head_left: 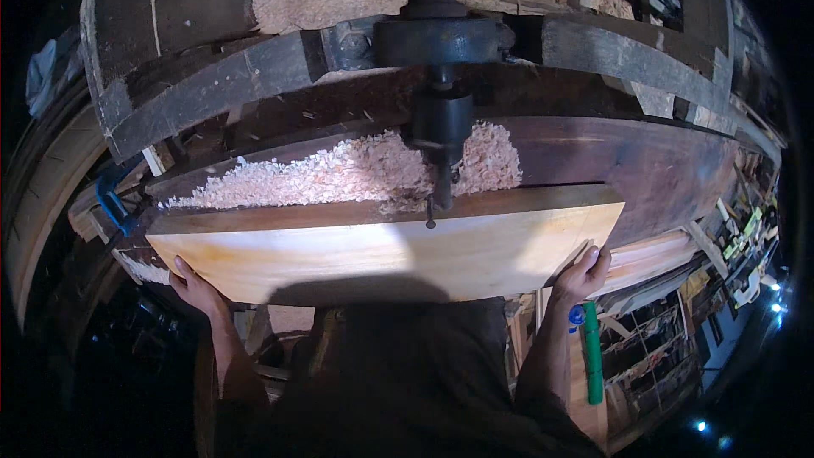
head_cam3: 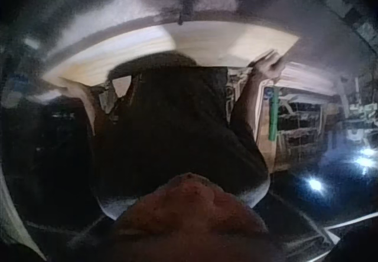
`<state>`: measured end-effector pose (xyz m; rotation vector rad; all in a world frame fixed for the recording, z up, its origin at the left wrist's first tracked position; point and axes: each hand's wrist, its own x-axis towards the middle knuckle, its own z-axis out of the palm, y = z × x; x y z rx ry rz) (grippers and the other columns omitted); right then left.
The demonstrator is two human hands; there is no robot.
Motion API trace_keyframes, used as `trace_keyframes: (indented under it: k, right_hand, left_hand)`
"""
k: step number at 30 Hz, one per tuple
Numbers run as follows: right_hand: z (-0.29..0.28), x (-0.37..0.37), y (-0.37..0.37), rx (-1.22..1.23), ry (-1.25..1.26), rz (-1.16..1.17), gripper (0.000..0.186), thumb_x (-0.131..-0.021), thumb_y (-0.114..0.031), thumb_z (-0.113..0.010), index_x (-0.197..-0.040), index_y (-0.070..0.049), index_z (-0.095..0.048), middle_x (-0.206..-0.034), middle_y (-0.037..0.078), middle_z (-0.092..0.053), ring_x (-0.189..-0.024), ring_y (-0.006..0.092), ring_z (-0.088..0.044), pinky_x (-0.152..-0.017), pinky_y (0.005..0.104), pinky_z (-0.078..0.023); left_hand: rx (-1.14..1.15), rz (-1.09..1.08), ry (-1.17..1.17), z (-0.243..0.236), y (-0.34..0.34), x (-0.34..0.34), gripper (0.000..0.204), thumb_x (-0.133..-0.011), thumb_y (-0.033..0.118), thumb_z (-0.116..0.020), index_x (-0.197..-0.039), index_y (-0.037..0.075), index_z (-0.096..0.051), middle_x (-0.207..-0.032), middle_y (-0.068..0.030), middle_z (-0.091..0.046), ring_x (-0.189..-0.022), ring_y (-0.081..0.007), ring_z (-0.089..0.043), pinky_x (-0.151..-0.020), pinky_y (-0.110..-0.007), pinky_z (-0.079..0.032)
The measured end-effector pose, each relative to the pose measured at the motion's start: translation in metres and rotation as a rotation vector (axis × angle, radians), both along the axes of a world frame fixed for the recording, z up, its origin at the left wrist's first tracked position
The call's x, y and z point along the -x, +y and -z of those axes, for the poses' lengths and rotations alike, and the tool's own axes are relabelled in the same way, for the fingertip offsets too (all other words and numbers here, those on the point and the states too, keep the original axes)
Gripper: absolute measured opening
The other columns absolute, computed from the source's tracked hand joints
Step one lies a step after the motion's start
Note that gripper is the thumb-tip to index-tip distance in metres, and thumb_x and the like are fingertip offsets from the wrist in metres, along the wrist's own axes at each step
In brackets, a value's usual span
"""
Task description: Drill a series of holes in a wooden board using a vertical drill press.
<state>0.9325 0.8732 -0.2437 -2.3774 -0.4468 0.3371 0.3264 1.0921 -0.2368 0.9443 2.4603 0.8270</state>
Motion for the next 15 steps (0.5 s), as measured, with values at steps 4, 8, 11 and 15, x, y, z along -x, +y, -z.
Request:
trace_keyframes:
  k: [4,8,11,15]
  right_hand:
    - [0.005,-0.008,0.004,-0.102,0.021,-0.048,0.035,-0.101,-0.017,-0.054,-0.123,0.011,-0.055,-0.112,0.017,-0.061,-0.100,0.0207,-0.055,-0.089,0.0328,-0.045]
    - [-0.001,-0.001,0.010,0.104,-0.052,0.015,0.040,-0.101,-0.021,-0.057,-0.125,0.010,-0.054,-0.114,0.019,-0.062,-0.102,0.0225,-0.056,-0.090,0.0346,-0.045]
    - [-0.007,0.006,0.016,-0.046,0.023,-0.023,0.040,-0.100,-0.020,-0.057,-0.126,0.010,-0.053,-0.113,0.019,-0.063,-0.101,0.0223,-0.057,-0.090,0.0346,-0.045]
    - [-0.006,0.009,0.011,0.016,-0.024,-0.083,0.037,-0.103,-0.022,-0.054,-0.125,0.008,-0.054,-0.115,0.017,-0.062,-0.102,0.0200,-0.055,-0.091,0.0329,-0.045]
  left_hand:
    - [-0.010,0.014,-0.060,-0.001,-0.002,0.001,0.060,-0.099,0.038,-0.063,-0.131,-0.010,-0.046,-0.122,-0.0197,-0.060,-0.102,-0.0244,-0.060,-0.087,-0.036,-0.051]
    - [-0.002,-0.012,-0.019,0.000,0.001,-0.002,0.059,-0.098,0.038,-0.064,-0.130,-0.009,-0.047,-0.121,-0.0188,-0.060,-0.102,-0.0239,-0.060,-0.087,-0.036,-0.051]
    - [-0.068,-0.024,-0.041,0.000,0.002,-0.007,0.059,-0.097,0.040,-0.065,-0.127,-0.008,-0.050,-0.119,-0.0175,-0.061,-0.101,-0.0234,-0.060,-0.087,-0.035,-0.051]
    - [-0.060,0.040,-0.041,0.000,0.003,-0.009,0.059,-0.096,0.043,-0.065,-0.123,-0.007,-0.053,-0.118,-0.0172,-0.062,-0.100,-0.0232,-0.060,-0.088,-0.035,-0.050]
